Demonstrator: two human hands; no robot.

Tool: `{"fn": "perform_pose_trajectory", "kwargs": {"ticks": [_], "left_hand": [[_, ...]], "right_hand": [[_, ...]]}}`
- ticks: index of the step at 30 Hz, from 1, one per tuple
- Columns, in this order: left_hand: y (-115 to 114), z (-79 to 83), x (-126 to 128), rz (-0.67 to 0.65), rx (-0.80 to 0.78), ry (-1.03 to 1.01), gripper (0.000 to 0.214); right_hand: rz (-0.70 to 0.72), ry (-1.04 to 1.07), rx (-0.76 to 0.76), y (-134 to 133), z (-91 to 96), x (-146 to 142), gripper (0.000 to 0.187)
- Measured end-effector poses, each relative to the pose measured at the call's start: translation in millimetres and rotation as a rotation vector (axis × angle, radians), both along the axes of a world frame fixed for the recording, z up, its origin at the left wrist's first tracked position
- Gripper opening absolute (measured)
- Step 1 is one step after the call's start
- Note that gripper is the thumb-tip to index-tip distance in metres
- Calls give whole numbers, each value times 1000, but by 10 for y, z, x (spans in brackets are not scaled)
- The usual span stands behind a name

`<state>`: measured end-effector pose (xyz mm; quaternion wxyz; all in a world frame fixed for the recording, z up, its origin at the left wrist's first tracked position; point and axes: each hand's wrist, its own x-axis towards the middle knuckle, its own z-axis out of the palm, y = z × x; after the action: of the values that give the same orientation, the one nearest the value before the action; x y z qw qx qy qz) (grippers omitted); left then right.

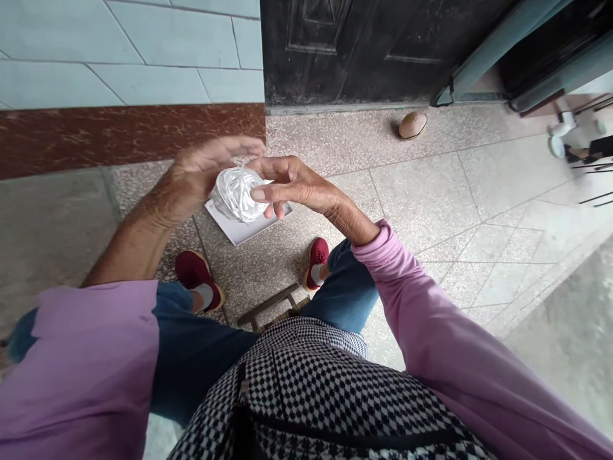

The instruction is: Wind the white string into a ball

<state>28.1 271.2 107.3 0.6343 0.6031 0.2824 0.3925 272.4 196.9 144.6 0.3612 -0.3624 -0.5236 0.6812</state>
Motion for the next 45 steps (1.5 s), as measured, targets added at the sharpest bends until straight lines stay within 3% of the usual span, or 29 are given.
{"fn": "perform_pose_trajectory", "kwargs": {"ticks": [3, 7, 13, 19, 21, 23, 25, 27, 30, 33, 36, 39, 41, 45], "left_hand": [[-17, -24, -30, -45, -27, 118, 74], [26, -73, -68, 96, 13, 172, 62], [-51, -198, 105, 195, 70, 184, 51], [-200, -217, 252, 76, 76, 303, 33], [-211, -210, 260, 52, 77, 309, 32], [-206, -194, 258, 21, 79, 320, 33], [-194, -155, 247, 7, 97, 340, 34], [-180, -85, 222, 17, 146, 380, 32], [-149, 43, 151, 90, 305, 479, 28], [-89, 124, 48, 147, 466, 542, 27], [11, 129, -66, 122, 483, 532, 29], [129, 92, -149, 109, 417, 468, 44], [198, 46, -171, 109, 342, 406, 48], [302, -128, -151, 89, 110, 277, 36]], "right_hand": [[28, 14, -33, -14, -17, 22, 63], [-30, 12, -72, -58, -17, 61, 59], [-316, 102, -6, -20, 2, 57, 65], [-551, -6, 38, 150, -54, 142, 63], [-474, -72, -41, 254, -113, 226, 62], [-280, -90, -103, 350, -185, 317, 60], [-121, -110, -62, 406, -252, 382, 60], [-116, -266, 83, 403, -296, 393, 59], [-191, -754, 382, 317, -322, 313, 59], [-87, -1036, 581, 225, -347, 206, 65], [-4, -922, 579, 208, -423, 168, 58], [31, -679, 441, 265, -560, 190, 56], [54, -488, 351, 317, -667, 203, 71], [84, -236, 215, 377, -804, 168, 104]]}}
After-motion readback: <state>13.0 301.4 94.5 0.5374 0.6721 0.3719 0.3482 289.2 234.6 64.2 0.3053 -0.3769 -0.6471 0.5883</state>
